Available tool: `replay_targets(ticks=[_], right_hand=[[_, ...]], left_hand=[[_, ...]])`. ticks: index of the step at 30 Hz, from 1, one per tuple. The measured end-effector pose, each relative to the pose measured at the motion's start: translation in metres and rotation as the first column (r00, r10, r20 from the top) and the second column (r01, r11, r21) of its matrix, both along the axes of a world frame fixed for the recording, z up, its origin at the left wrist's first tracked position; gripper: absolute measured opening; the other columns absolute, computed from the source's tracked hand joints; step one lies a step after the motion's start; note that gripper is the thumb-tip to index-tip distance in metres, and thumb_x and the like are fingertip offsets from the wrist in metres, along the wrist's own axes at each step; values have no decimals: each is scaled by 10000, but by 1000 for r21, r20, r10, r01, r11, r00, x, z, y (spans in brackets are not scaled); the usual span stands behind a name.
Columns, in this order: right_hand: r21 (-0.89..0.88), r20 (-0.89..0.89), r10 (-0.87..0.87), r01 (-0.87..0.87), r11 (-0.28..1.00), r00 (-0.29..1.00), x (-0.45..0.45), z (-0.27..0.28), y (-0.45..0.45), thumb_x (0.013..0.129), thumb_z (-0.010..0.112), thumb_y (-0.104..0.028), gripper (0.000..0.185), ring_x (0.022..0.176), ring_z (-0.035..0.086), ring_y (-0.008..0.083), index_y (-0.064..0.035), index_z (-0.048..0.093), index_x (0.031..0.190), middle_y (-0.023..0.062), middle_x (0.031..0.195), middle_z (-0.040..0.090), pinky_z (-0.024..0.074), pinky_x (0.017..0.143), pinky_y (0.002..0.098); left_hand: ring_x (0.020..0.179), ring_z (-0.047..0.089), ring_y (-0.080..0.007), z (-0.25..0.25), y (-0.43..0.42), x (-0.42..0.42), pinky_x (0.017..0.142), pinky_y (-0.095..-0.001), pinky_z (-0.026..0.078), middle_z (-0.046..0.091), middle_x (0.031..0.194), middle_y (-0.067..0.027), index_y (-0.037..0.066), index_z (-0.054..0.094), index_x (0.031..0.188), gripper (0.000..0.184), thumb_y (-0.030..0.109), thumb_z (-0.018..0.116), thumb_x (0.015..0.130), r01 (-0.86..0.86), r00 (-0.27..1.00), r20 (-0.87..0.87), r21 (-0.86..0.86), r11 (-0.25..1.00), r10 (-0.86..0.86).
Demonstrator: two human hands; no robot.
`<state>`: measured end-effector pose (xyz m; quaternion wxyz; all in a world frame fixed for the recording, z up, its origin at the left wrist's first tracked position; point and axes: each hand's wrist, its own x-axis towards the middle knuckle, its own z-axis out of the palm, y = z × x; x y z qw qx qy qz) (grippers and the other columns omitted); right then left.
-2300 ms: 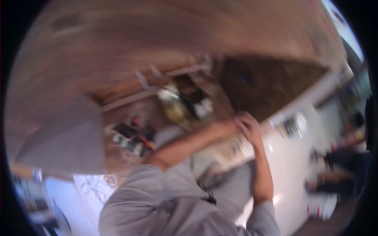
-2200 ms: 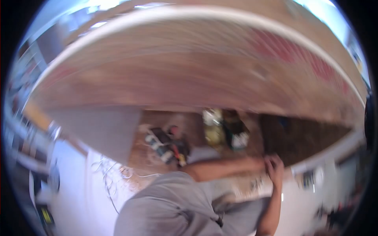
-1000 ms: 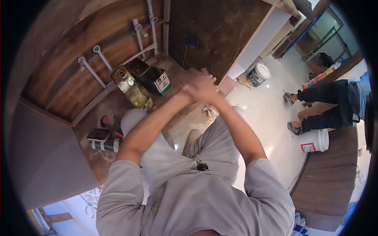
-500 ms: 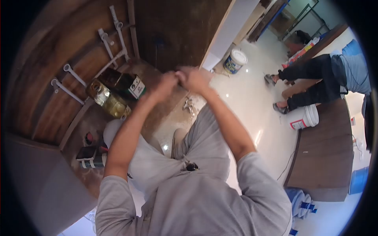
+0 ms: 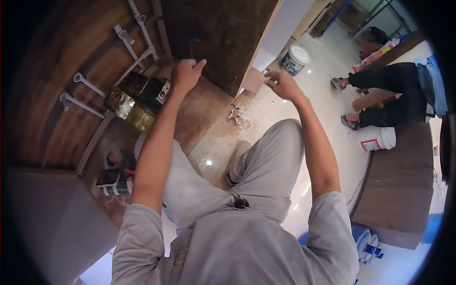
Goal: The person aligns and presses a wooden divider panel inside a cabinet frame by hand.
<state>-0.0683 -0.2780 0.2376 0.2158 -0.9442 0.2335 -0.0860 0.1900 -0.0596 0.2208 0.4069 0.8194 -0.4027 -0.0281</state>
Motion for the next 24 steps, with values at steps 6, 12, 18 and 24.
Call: replay_targets(ticks=[6,12,18,24], right_hand=[[-46,377,-307,348,936,874,67,40,19,851,610,-230,619,1052,594,409,33,394,1368,284,1182,583,464,921,419],[56,560,-184,185,981,808,96,-20,-25,872,630,-292,663,1011,652,323,4,356,1398,232,1177,612,515,850,396],[-36,522,-276,344,938,807,90,-4,-20,872,585,-303,436,851,672,291,11,543,1172,209,958,665,534,748,381],[193,127,-224,198,961,966,-52,1,-80,875,512,-178,256,712,664,236,31,632,959,167,799,676,528,683,350]], left_hand=[[729,660,-135,-5,-37,-26,648,-256,496,692,804,-83,4,661,831,318,312,627,905,132,877,-429,-215,968,-215],[775,642,-110,32,-63,-26,655,-252,497,681,856,-69,8,657,906,254,261,634,897,277,844,-445,-116,954,-299],[828,641,-134,29,-70,-7,742,-268,487,680,916,-60,34,651,1073,314,298,621,906,430,895,-183,115,896,-406],[1146,574,-178,84,44,53,932,-321,421,643,1188,-79,51,597,1243,494,427,569,924,84,948,-299,-109,991,-113]])
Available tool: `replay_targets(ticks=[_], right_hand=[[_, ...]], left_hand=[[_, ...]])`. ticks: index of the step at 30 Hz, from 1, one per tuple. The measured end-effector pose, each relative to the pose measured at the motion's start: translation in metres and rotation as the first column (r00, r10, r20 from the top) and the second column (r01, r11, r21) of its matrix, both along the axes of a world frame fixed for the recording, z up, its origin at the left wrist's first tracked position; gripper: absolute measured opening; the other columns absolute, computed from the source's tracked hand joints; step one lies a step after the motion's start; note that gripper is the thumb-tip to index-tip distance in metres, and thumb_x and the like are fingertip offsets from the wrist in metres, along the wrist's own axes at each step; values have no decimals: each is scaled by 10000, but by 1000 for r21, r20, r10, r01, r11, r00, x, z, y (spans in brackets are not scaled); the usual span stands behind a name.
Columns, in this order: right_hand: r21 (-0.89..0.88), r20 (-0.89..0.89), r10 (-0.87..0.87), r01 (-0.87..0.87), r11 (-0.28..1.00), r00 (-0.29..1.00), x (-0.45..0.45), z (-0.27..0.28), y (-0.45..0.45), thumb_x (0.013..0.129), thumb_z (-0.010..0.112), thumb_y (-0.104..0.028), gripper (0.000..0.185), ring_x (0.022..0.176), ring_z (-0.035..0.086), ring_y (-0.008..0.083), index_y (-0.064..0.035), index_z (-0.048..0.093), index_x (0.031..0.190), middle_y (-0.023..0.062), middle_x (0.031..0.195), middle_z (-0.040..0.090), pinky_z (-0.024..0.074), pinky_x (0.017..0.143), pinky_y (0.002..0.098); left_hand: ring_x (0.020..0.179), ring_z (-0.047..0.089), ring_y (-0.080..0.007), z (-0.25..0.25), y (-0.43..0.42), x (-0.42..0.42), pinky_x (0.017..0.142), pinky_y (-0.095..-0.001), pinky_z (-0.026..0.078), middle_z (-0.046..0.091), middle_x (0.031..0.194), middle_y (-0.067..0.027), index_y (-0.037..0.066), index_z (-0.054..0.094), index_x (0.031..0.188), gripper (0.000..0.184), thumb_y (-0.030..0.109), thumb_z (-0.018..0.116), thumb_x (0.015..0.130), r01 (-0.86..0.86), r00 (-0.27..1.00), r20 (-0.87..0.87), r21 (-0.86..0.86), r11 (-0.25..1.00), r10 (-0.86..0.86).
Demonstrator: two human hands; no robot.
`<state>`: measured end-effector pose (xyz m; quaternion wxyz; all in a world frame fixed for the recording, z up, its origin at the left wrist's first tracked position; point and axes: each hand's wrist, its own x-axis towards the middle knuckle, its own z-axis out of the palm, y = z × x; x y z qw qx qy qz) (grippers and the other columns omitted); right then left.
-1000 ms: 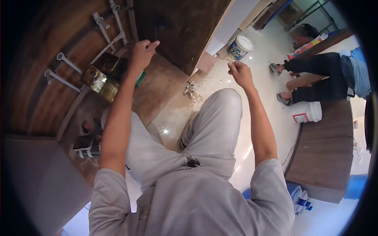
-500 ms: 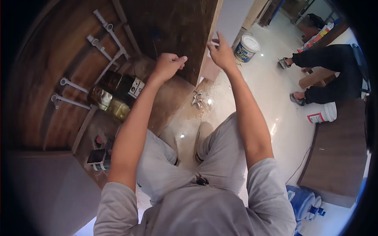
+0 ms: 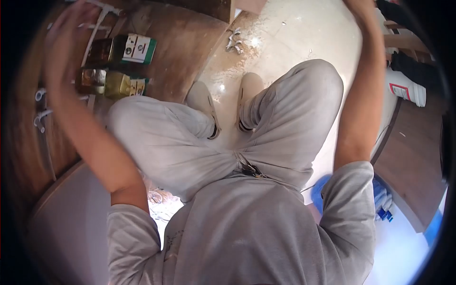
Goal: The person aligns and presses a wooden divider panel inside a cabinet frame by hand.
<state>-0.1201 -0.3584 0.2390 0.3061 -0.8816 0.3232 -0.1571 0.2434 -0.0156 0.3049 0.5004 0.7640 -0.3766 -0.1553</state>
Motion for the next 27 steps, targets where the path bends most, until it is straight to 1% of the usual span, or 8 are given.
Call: replay_targets(ticks=[1,2,3,4,6,9,12,27], right_hand=[[70,-123,19,-10,997,992,-33,-14,-9,876,500,-157,247,689,662,226,35,647,923,161,772,678,527,672,345],[140,-245,74,-40,989,967,-64,-37,-15,877,488,-137,247,665,661,217,38,661,888,154,746,680,526,662,340],[210,-354,132,-59,976,926,-98,-65,-13,877,476,-116,256,642,659,208,42,676,852,147,719,682,525,651,335],[261,-432,326,-230,938,841,-146,-138,-8,899,479,-137,270,718,670,227,50,669,941,162,810,692,527,691,334],[378,-599,327,-102,920,731,-174,-177,35,901,479,-139,270,726,668,229,50,666,949,161,820,691,526,694,334],[414,-696,273,61,908,664,-187,-241,96,904,479,-143,270,737,666,230,49,661,960,159,836,688,526,697,334],[393,-725,186,177,902,663,-181,-275,137,907,480,-146,271,748,664,232,48,657,972,158,852,686,526,701,334],[351,-780,-33,481,804,625,-149,-332,205,923,482,-164,279,804,654,241,45,634,1030,150,932,675,524,719,333]], left_hand=[[1085,587,-183,5,40,-6,877,-322,431,650,1136,-60,52,615,1193,461,428,551,935,-275,959,-56,52,960,278],[977,596,-191,3,82,-16,814,-310,427,652,1037,-46,62,641,1109,412,424,530,948,-404,911,46,296,865,410],[894,581,-179,-28,141,1,777,-317,417,634,953,-38,68,626,1025,360,405,517,959,-231,973,129,499,835,191],[891,578,-176,-51,176,-36,797,-341,438,628,935,-50,70,591,1000,324,381,504,969,-229,967,69,665,711,247],[888,581,-177,-108,227,-92,792,-341,441,630,934,-52,68,593,998,323,378,508,966,8,979,-124,816,579,162],[884,587,-180,-178,257,-186,786,-340,446,634,933,-56,65,595,995,320,373,513,962,284,900,-403,833,475,168],[879,592,-182,-217,238,-230,780,-340,451,637,932,-60,62,597,993,318,368,518,958,376,839,-513,789,486,184],[856,618,-195,-259,178,-199,747,-337,475,655,924,-80,47,609,980,307,344,545,937,448,790,-575,779,438,215]])
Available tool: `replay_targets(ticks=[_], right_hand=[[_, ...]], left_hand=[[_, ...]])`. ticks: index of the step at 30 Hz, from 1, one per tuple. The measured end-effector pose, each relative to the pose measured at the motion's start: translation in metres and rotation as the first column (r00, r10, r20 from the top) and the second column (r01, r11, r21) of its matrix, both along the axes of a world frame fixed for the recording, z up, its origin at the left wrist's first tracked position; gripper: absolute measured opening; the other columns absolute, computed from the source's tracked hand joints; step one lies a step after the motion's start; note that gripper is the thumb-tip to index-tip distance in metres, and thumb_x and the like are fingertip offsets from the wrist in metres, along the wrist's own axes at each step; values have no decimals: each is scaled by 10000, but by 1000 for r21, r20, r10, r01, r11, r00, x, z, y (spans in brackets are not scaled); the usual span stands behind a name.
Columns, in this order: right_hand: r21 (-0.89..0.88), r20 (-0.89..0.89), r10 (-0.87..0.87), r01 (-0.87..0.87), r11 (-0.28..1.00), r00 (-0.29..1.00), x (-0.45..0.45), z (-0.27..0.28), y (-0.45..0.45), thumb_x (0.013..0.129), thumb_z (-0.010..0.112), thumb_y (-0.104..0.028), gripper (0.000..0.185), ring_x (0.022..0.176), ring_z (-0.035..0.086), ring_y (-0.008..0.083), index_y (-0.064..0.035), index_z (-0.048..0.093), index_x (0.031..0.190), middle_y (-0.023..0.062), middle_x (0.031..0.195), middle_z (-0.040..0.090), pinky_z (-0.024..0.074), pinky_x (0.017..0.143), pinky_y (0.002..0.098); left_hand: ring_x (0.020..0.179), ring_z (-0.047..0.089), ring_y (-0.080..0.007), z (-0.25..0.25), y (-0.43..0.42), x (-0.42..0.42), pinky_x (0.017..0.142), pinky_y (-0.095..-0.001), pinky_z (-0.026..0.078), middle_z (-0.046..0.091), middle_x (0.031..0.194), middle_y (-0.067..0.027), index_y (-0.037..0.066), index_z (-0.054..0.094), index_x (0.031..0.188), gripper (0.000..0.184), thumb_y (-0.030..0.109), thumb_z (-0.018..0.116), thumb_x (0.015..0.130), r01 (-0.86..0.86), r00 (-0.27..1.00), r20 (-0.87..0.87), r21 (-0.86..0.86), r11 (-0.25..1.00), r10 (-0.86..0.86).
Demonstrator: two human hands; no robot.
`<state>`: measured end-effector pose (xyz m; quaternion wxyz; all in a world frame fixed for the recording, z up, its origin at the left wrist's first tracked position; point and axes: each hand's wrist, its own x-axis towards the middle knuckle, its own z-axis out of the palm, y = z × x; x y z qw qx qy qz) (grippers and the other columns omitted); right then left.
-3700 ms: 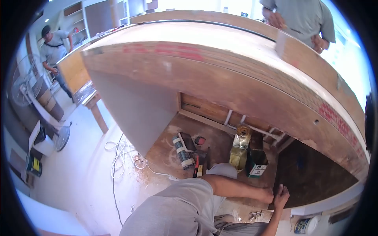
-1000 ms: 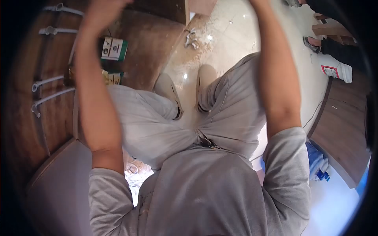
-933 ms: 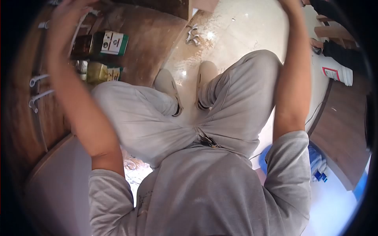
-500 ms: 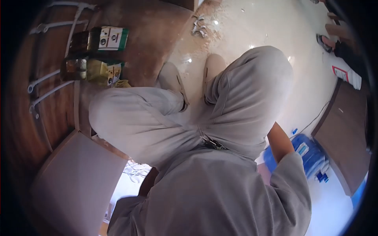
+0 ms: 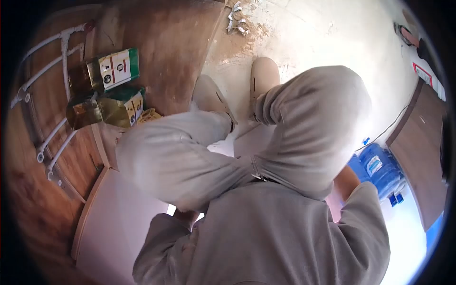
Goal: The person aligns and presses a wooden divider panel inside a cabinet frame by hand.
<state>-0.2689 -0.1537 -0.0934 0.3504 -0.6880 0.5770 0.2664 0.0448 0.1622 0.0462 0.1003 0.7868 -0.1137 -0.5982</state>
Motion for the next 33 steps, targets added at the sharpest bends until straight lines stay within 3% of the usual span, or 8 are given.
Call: replay_targets(ticks=[16,24,30,33], right_hand=[[-42,199,-5,14,999,980,-27,6,0,939,484,-183,298,864,644,251,40,609,1092,142,1017,663,522,739,332],[81,276,-203,188,979,940,-92,4,10,948,485,-193,311,894,639,256,38,597,1123,138,1060,657,520,749,331],[210,406,-476,428,879,780,-138,25,-8,954,486,-200,321,917,635,259,37,588,1146,135,1091,653,520,756,331],[231,622,-533,516,825,574,-148,52,-46,957,486,-204,327,928,633,261,36,583,1157,133,1107,651,519,760,331]], left_hand=[[832,646,-208,-33,5,-41,713,-335,500,673,916,-101,31,621,966,295,318,574,914,-46,996,67,-134,990,56],[819,659,-214,-51,4,-30,696,-334,513,682,912,-112,23,627,959,290,306,588,903,-39,999,23,-152,988,43],[810,670,-219,-64,18,-22,683,-333,522,689,910,-120,18,631,953,287,296,598,895,2,999,-32,-152,988,-7],[806,675,-222,-78,33,-9,676,-332,527,692,908,-124,15,634,951,285,291,604,890,21,995,-96,-146,989,-36]])
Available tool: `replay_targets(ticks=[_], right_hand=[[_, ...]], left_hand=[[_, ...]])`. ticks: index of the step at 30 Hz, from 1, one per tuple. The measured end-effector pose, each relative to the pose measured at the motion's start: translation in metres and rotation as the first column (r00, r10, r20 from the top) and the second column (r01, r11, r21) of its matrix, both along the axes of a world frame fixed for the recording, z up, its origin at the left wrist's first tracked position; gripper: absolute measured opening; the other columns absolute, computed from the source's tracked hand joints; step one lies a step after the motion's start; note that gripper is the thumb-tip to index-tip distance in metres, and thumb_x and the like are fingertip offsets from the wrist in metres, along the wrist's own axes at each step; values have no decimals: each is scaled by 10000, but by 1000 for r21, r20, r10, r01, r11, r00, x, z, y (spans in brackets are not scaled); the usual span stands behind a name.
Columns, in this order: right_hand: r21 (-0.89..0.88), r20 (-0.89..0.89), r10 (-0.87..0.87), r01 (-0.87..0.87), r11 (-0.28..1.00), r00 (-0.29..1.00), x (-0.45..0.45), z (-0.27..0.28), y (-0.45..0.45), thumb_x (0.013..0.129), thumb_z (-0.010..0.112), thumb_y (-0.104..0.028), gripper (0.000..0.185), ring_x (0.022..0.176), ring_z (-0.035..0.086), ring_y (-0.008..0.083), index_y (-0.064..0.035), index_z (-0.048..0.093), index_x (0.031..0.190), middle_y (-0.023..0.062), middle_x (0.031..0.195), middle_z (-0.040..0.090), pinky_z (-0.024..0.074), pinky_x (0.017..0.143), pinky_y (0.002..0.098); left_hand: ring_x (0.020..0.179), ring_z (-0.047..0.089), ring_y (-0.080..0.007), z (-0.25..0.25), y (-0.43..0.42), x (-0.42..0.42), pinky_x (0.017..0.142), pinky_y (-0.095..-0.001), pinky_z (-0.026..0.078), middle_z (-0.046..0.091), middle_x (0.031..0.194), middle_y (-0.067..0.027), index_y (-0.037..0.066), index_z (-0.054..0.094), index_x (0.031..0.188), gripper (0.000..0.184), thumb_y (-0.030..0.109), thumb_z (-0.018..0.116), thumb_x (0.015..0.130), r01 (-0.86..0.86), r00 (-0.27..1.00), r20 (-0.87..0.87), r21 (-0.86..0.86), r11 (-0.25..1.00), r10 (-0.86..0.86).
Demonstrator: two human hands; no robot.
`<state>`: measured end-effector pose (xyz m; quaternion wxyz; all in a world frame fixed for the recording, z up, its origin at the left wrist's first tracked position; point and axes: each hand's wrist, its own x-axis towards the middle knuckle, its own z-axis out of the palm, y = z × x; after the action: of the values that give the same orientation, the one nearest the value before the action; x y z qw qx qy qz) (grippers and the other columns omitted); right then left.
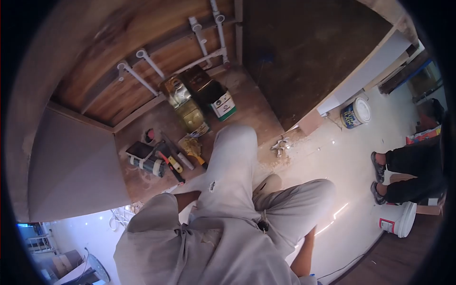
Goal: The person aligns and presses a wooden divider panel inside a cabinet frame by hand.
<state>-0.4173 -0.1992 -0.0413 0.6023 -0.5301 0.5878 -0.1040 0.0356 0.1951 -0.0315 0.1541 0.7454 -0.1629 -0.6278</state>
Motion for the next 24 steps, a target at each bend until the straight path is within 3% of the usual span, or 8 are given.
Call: replay_targets(ticks=[2,7,10,14,16,20,22,24], right_hand=[[-190,325,-43,109,976,945,12,25,-23,946,538,-240,332,934,615,213,12,585,1157,91,1079,648,513,780,319],[-526,270,-115,246,814,956,136,216,-72,963,551,-302,314,845,619,144,1,626,922,83,865,652,510,797,276],[-638,352,158,112,762,923,213,292,-85,966,555,-310,330,863,624,155,13,618,995,80,908,647,511,827,289],[-771,329,453,-41,636,829,327,349,-52,965,551,-193,293,897,657,190,18,598,1162,121,1032,663,511,846,288],[-764,406,540,-51,644,737,369,342,-49,960,560,-162,260,892,656,165,18,605,1143,103,1040,666,514,812,279],[-865,386,462,140,481,799,419,349,-59,931,589,-136,333,924,634,165,21,548,1221,118,1042,655,502,812,290],[-894,392,379,250,371,838,432,354,-77,939,577,-167,400,959,619,183,20,497,1284,133,1070,639,492,831,303],[-884,413,361,273,381,836,447,342,-92,947,565,-194,453,989,606,193,19,455,1331,145,1097,625,484,845,312]], left_hand=[[803,679,-224,-7,15,25,672,-332,530,695,907,-126,13,635,949,284,288,607,888,17,996,-86,6,1000,-16],[795,687,-228,-32,62,142,661,-331,538,700,905,-133,8,639,945,281,280,616,880,-248,938,-268,-71,966,221],[647,660,-178,21,46,193,572,-285,520,679,767,-104,14,633,889,290,303,646,867,-613,712,-50,-532,584,701],[579,595,-122,147,-48,226,562,-251,498,630,686,-60,25,628,794,404,415,620,897,-521,450,82,-784,337,889],[639,617,-118,229,-101,221,601,-247,506,655,744,-69,10,631,835,437,440,604,908,-396,553,152,-817,419,819],[704,640,-130,277,-224,195,659,-268,524,675,816,-85,-22,615,1051,413,369,609,918,-162,700,-40,-981,104,713],[784,667,-180,280,-288,181,724,-285,529,688,888,-134,-15,585,1196,450,338,609,918,121,644,160,-987,107,748],[1073,572,-283,312,-315,144,893,-345,473,572,1167,-217,15,446,1350,557,351,582,927,81,663,235,-967,243,711]])
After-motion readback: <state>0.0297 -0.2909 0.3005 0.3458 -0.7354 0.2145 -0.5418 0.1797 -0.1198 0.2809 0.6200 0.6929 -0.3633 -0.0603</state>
